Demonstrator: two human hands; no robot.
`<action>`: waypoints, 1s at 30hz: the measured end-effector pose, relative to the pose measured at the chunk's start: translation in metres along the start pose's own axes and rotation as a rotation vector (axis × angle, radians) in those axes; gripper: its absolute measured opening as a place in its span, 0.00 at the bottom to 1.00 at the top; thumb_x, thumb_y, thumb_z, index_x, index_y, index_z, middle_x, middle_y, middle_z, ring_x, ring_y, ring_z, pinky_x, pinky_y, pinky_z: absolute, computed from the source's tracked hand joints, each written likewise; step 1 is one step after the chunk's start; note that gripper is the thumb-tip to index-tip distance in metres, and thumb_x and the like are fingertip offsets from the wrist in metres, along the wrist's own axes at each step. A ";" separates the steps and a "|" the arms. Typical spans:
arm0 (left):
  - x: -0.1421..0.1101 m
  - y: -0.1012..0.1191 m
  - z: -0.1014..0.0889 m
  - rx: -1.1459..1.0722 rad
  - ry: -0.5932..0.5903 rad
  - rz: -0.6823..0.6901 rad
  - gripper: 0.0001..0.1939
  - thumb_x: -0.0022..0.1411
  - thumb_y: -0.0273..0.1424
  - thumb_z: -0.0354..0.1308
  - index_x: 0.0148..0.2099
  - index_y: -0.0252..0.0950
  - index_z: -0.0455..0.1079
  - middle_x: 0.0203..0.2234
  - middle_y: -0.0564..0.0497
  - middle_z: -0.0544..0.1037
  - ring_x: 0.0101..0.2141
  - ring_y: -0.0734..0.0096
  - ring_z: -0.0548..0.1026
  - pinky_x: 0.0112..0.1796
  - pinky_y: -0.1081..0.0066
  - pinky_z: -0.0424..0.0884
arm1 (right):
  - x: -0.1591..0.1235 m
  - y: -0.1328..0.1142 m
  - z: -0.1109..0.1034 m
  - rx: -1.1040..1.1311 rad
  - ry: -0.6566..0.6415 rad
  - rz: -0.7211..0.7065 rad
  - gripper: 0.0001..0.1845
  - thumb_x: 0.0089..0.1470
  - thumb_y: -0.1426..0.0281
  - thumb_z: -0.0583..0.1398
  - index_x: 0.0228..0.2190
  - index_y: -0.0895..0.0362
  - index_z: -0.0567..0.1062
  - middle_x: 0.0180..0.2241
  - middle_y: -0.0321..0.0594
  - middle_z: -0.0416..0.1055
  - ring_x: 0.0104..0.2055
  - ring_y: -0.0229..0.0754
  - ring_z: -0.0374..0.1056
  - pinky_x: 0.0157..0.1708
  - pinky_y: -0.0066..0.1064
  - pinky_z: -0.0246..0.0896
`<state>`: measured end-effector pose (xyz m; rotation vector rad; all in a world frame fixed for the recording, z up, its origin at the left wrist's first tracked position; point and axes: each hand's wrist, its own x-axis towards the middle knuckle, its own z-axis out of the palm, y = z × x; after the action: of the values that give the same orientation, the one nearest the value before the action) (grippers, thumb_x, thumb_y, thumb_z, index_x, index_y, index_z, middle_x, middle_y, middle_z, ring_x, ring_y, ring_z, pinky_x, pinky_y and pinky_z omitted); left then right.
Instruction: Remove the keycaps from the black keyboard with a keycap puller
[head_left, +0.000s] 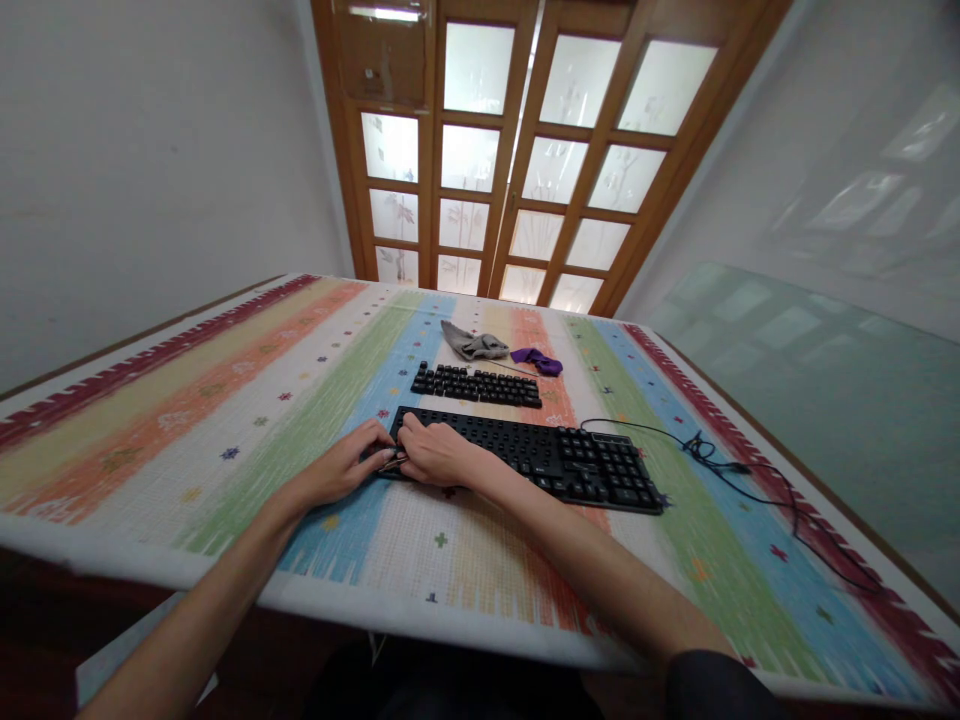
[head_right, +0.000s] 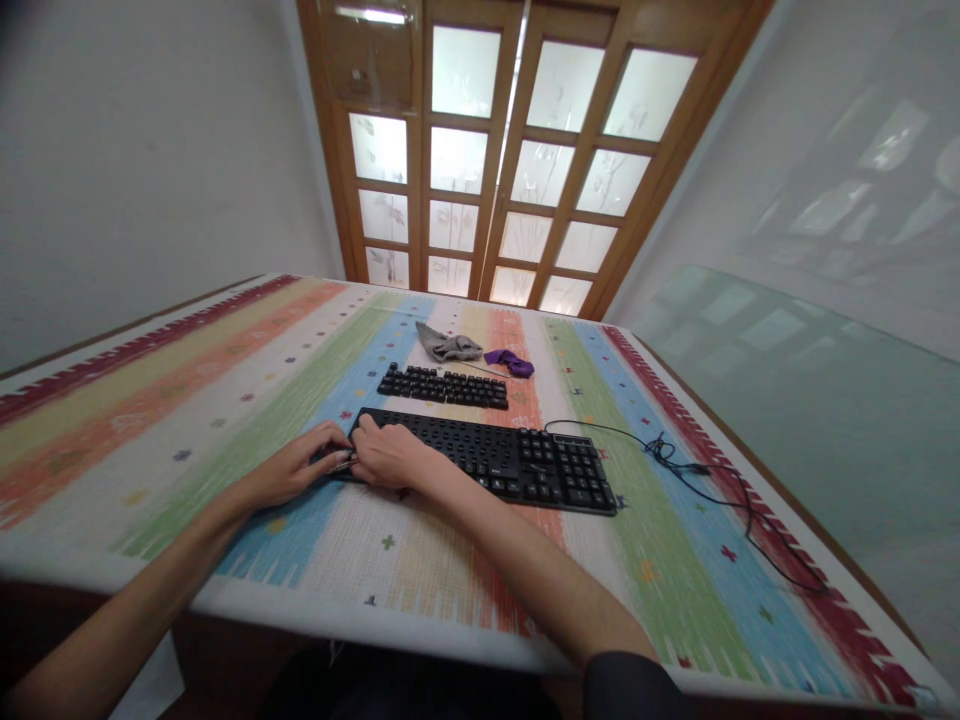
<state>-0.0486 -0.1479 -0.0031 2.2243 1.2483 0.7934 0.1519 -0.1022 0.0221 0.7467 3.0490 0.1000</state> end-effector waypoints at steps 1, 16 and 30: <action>0.000 0.000 0.000 0.001 -0.003 -0.003 0.13 0.67 0.40 0.49 0.38 0.37 0.68 0.34 0.50 0.72 0.36 0.66 0.70 0.42 0.67 0.69 | 0.000 0.000 0.000 0.002 -0.004 0.002 0.17 0.65 0.63 0.49 0.46 0.65 0.66 0.46 0.53 0.66 0.34 0.46 0.72 0.31 0.39 0.70; 0.002 -0.001 -0.009 0.069 0.067 -0.084 0.17 0.62 0.44 0.55 0.39 0.38 0.78 0.33 0.49 0.80 0.29 0.67 0.73 0.34 0.69 0.69 | -0.006 0.008 -0.016 0.106 -0.010 0.039 0.16 0.65 0.63 0.54 0.46 0.59 0.76 0.46 0.47 0.70 0.42 0.46 0.72 0.37 0.34 0.64; 0.015 -0.002 -0.010 0.205 -0.038 -0.040 0.06 0.59 0.31 0.53 0.35 0.37 0.71 0.30 0.49 0.77 0.32 0.64 0.74 0.37 0.67 0.70 | 0.002 0.004 -0.013 0.090 -0.008 0.049 0.18 0.63 0.60 0.55 0.44 0.62 0.73 0.47 0.50 0.70 0.37 0.47 0.73 0.36 0.38 0.68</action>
<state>-0.0503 -0.1329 0.0070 2.3539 1.4066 0.6298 0.1519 -0.0981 0.0358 0.8242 3.0463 -0.0401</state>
